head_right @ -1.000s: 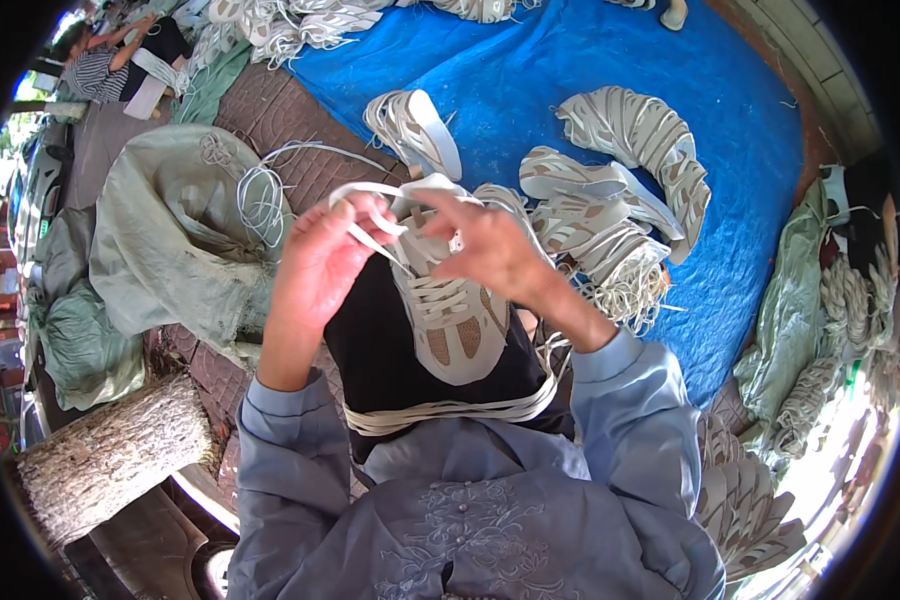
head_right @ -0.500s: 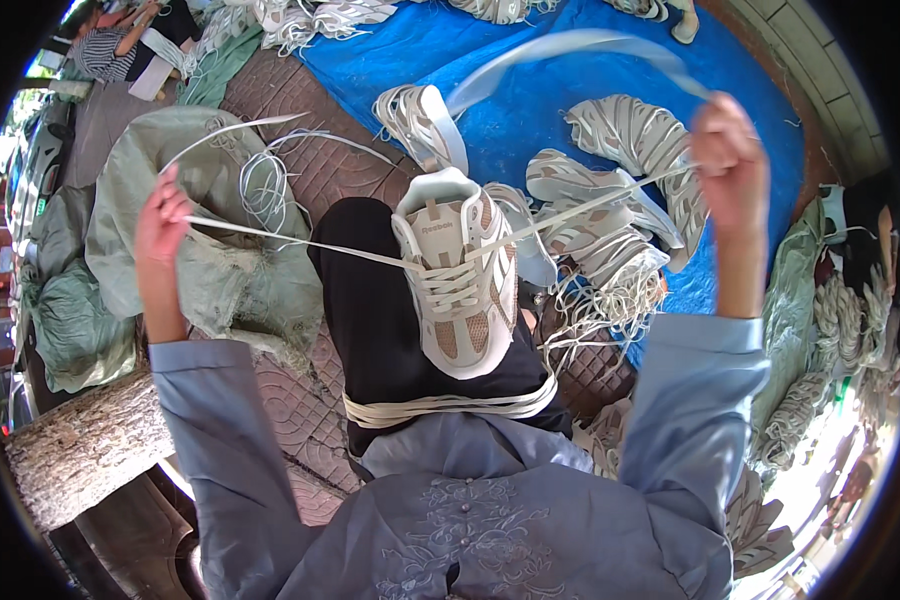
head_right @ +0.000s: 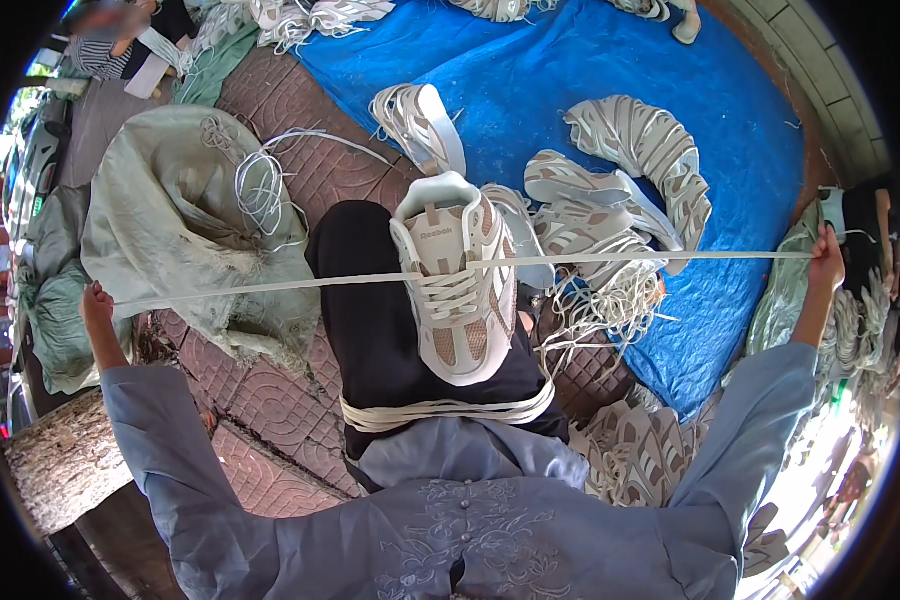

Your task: The person is sitting on the ground and lacing a white sneaker. They thread a long white lace through the eyelets of the shoe, pulling it tight and adjusting the fit. The person works on a single shoe while surrounded by piles of similar shoes and laces.

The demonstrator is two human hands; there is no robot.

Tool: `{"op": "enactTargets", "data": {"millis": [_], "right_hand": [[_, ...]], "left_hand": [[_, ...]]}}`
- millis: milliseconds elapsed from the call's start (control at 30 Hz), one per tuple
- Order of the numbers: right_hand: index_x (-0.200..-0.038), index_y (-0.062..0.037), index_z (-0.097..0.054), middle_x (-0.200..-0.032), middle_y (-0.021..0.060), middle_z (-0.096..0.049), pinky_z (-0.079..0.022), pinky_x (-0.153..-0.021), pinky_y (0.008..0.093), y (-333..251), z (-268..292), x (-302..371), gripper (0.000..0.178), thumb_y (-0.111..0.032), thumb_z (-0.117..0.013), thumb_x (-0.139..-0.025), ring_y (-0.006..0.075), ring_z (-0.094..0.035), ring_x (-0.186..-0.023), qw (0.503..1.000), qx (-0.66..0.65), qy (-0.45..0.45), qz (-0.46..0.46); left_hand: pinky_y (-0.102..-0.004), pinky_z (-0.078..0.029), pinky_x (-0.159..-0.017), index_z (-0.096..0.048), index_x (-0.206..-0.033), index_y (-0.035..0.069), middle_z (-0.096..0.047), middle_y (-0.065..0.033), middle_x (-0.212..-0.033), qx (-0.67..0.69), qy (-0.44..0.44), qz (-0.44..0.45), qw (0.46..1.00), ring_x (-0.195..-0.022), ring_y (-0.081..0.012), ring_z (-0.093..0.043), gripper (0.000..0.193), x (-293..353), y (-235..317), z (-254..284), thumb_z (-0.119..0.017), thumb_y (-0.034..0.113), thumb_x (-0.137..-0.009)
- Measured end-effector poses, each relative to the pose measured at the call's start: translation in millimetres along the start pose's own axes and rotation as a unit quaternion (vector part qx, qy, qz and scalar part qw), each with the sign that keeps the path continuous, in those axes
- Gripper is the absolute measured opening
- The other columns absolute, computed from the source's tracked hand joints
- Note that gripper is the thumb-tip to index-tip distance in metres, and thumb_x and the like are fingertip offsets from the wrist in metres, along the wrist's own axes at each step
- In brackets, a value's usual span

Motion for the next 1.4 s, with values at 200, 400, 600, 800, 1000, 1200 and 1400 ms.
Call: {"op": "enactTargets", "data": {"millis": [200, 400, 600, 800, 1000, 1200, 1400], "right_hand": [[-0.114, 0.002, -0.051, -0.083, 0.0014, -0.065, -0.023, -0.039, 0.0176, 38, -347, 244, 0.063, -0.053, -0.035, -0.088, 0.0003, -0.031, -0.047, 0.884, 0.264, -0.355, 0.149], [-0.077, -0.0042, -0.063, -0.071, 0.0034, -0.06, -0.043, -0.046, 0.0233, 99, -473, 442, 0.008, -0.011, -0.065, -0.072, 0.0117, -0.055, -0.056, 0.771, 0.22, -0.571, 0.175], [-0.068, -0.0055, -0.052, -0.072, 0.0059, -0.049, -0.048, -0.052, 0.0302, 111, -492, 478, 0.008, -0.004, -0.059, -0.064, 0.0195, -0.057, -0.065, 0.646, 0.314, -0.562, 0.41], [-0.063, -0.0061, -0.048, -0.07, 0.0073, -0.045, -0.048, -0.049, 0.0302, 118, -485, 474, 0.008, -0.005, -0.056, -0.062, 0.0193, -0.057, -0.061, 0.596, 0.385, -0.532, 0.462], [-0.064, -0.0048, -0.048, -0.07, 0.008, -0.046, -0.048, -0.047, 0.0317, 127, -487, 472, 0.008, -0.005, -0.055, -0.061, 0.0205, -0.057, -0.06, 0.624, 0.362, -0.535, 0.44], [-0.065, -0.0046, -0.047, -0.067, 0.007, -0.043, -0.046, -0.048, 0.0321, 130, -487, 480, 0.012, -0.003, -0.059, -0.063, 0.0225, -0.053, -0.057, 0.614, 0.291, -0.574, 0.456], [-0.065, -0.0052, -0.051, -0.068, 0.0054, -0.046, -0.048, -0.048, 0.032, 142, -492, 481, 0.007, -0.006, -0.056, -0.061, 0.0204, -0.056, -0.058, 0.639, 0.27, -0.583, 0.424]], "left_hand": [[-0.0153, -0.027, -0.041, -0.059, -0.108, 0.006, -0.051, 0.0009, -0.081, -0.213, -0.251, -0.203, 0.922, -0.05, -0.0011, -0.033, 0.034, 154, 27, -91, -0.05, 0.031, -0.086], [-0.0253, -0.047, -0.064, -0.062, -0.098, 0.004, -0.062, -0.004, -0.077, -0.207, -0.479, -0.09, 0.848, -0.069, -0.0108, -0.059, 0.023, 450, -71, -267, -0.052, 0.019, -0.084], [-0.031, -0.047, -0.072, -0.062, -0.084, 0.005, -0.062, -0.0101, -0.084, -0.222, -0.485, -0.523, 0.665, -0.085, -0.0226, -0.059, 0.012, 559, -103, -290, -0.06, 0.003, -0.073], [-0.0345, -0.044, -0.076, -0.061, -0.085, 0.004, -0.059, -0.0056, -0.081, -0.299, -0.446, -0.622, 0.57, -0.088, -0.0207, -0.056, 0.023, 572, -118, -298, -0.059, 0.002, -0.062], [-0.0357, -0.044, -0.078, -0.06, -0.084, 0.005, -0.058, -0.0069, -0.085, -0.251, -0.445, -0.651, 0.562, -0.092, -0.0216, -0.054, 0.023, 580, -109, -299, -0.057, 0.001, -0.061], [-0.0336, -0.042, -0.075, -0.055, -0.078, 0.002, -0.058, -0.0073, -0.08, -0.255, -0.478, -0.631, 0.555, -0.088, -0.0199, -0.054, 0.018, 570, -123, -305, -0.057, 0.003, -0.06], [-0.0324, -0.042, -0.067, -0.055, -0.076, 0.004, -0.057, -0.0061, -0.072, -0.268, -0.436, -0.616, 0.599, -0.081, -0.0183, -0.056, 0.019, 564, -121, -293, -0.058, -0.001, -0.058]]}}
Point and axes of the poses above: each hand's wrist, its own x-axis away from the middle knuckle, its own z-axis out of the back of the hand, y = z × x, the point moved 6 cm from there along -x, towards the middle knuckle
